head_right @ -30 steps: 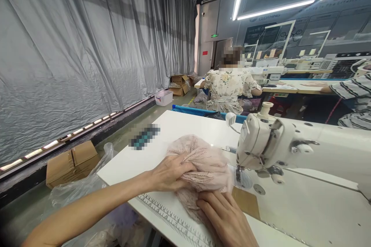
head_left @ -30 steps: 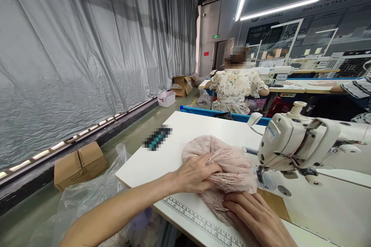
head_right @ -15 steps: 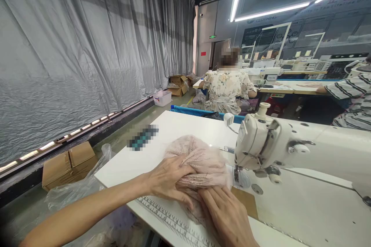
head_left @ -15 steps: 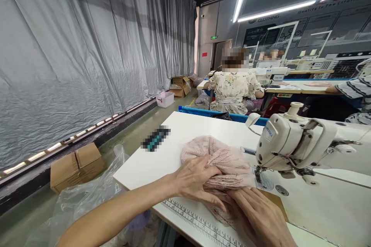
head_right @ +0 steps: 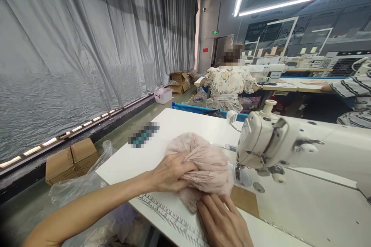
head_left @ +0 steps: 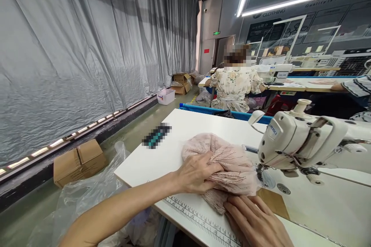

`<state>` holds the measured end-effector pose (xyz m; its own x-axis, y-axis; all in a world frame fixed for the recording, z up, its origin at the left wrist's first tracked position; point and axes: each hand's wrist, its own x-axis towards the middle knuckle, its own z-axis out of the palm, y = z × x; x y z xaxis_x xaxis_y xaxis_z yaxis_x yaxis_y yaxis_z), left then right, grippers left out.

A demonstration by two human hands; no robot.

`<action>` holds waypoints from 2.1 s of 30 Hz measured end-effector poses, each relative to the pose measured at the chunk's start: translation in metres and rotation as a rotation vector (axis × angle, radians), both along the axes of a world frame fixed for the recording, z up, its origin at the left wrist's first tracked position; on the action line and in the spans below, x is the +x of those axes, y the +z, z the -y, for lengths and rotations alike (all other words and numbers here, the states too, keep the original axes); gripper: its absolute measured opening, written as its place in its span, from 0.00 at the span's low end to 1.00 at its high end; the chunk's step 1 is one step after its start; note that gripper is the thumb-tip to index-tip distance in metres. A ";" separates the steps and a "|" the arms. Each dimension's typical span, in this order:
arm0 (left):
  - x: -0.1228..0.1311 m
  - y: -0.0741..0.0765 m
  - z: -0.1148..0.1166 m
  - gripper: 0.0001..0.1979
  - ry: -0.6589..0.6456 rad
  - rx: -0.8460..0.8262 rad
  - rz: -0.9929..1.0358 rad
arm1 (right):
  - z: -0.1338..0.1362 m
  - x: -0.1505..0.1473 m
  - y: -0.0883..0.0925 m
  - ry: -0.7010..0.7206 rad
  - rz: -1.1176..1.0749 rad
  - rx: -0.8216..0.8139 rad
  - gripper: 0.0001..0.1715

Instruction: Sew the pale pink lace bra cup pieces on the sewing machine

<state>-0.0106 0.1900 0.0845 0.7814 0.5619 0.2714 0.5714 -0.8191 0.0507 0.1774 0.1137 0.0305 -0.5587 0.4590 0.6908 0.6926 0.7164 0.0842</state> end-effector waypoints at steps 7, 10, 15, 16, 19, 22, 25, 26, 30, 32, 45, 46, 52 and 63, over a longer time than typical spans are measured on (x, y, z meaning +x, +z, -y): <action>-0.003 0.002 0.001 0.18 -0.013 -0.011 -0.010 | -0.003 0.006 0.006 0.007 -0.033 -0.155 0.11; -0.004 0.004 0.002 0.23 -0.046 -0.020 -0.007 | -0.003 0.009 0.005 0.011 -0.040 -0.198 0.10; -0.006 0.004 0.003 0.36 -0.076 -0.049 0.009 | -0.006 0.012 0.004 0.007 -0.046 -0.231 0.09; -0.006 0.004 0.003 0.37 -0.072 -0.048 0.002 | -0.006 0.013 0.004 0.002 -0.047 -0.232 0.09; -0.006 0.005 0.004 0.36 -0.056 -0.029 -0.046 | -0.007 0.013 0.007 -0.011 -0.048 -0.219 0.10; -0.005 0.007 0.004 0.32 -0.055 -0.008 -0.086 | -0.008 0.012 0.009 -0.019 -0.043 -0.192 0.09; -0.004 0.007 0.002 0.29 -0.064 -0.004 -0.083 | -0.010 0.012 0.012 -0.021 -0.041 -0.156 0.09; -0.003 0.006 0.002 0.28 -0.061 -0.001 -0.072 | -0.010 0.012 0.013 -0.023 -0.043 -0.141 0.09; 0.001 0.001 0.000 0.22 -0.013 -0.006 -0.002 | -0.005 0.013 0.018 -0.069 -0.083 -0.049 0.10; 0.002 0.001 -0.001 0.20 0.007 -0.013 0.008 | -0.001 0.011 0.018 -0.032 -0.092 0.008 0.11; -0.001 0.000 -0.009 0.21 -0.022 -0.007 0.003 | -0.017 -0.007 -0.018 -0.020 -0.075 0.076 0.21; -0.002 -0.001 -0.009 0.21 -0.037 0.001 0.016 | -0.016 -0.006 -0.013 -0.018 -0.069 0.070 0.21; -0.005 -0.004 -0.012 0.21 -0.111 0.033 0.060 | -0.011 -0.004 0.011 -0.012 -0.035 0.080 0.21; -0.005 -0.001 -0.012 0.20 -0.130 0.044 0.054 | -0.018 0.002 -0.001 -0.075 0.006 0.128 0.15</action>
<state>-0.0158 0.2021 0.0838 0.8305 0.4437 0.3367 0.4578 -0.8881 0.0411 0.1795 0.1317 0.0296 -0.5304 0.4080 0.7431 0.7431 0.6457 0.1759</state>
